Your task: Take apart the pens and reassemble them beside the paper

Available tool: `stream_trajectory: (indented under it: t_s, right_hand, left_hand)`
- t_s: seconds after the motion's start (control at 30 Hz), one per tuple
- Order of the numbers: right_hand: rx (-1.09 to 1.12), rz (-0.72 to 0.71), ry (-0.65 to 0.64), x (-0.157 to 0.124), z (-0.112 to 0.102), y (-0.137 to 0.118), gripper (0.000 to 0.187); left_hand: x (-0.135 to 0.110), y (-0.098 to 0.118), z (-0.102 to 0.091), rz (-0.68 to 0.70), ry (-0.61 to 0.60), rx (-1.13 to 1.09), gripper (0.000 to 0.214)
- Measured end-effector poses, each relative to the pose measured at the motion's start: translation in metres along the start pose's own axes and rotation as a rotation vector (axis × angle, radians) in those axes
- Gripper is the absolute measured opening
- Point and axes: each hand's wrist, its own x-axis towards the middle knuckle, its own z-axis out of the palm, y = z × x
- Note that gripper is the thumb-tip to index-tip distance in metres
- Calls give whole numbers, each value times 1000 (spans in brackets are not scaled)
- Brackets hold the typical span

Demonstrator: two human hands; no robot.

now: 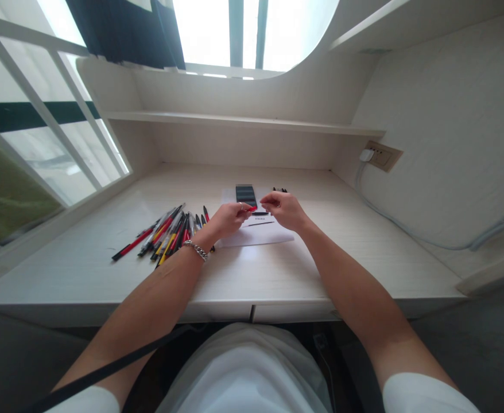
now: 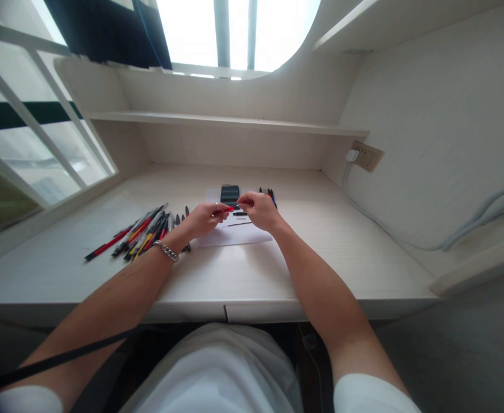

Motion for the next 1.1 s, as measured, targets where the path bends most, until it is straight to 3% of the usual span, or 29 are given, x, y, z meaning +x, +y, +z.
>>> stream_trajectory:
  t_s: [0.4, 0.73, 0.83, 0.9, 1.0, 1.1]
  right_hand:
    - [-69, -44, -113, -4, 4, -1, 17]
    - [131, 0, -139, -3, 7, 1, 22]
    - [42, -9, -94, -1, 6, 6, 27]
    - [-74, -14, -91, 0, 6, 11, 21]
    - [-269, 5, -172, 0, 8, 19, 11]
    - [-443, 8, -238, -1, 14, 22, 15]
  left_hand:
    - [-1, 0, 3, 45, -42, 74, 31]
    - [-2, -1, 2, 69, -60, -43, 23]
    - [0, -1, 1, 55, -2, -91, 24]
    - [1, -2, 0, 30, 56, -100, 25]
    - [3, -2, 0, 10, 119, -126, 27]
    - [3, -3, 0, 10, 127, -148, 27]
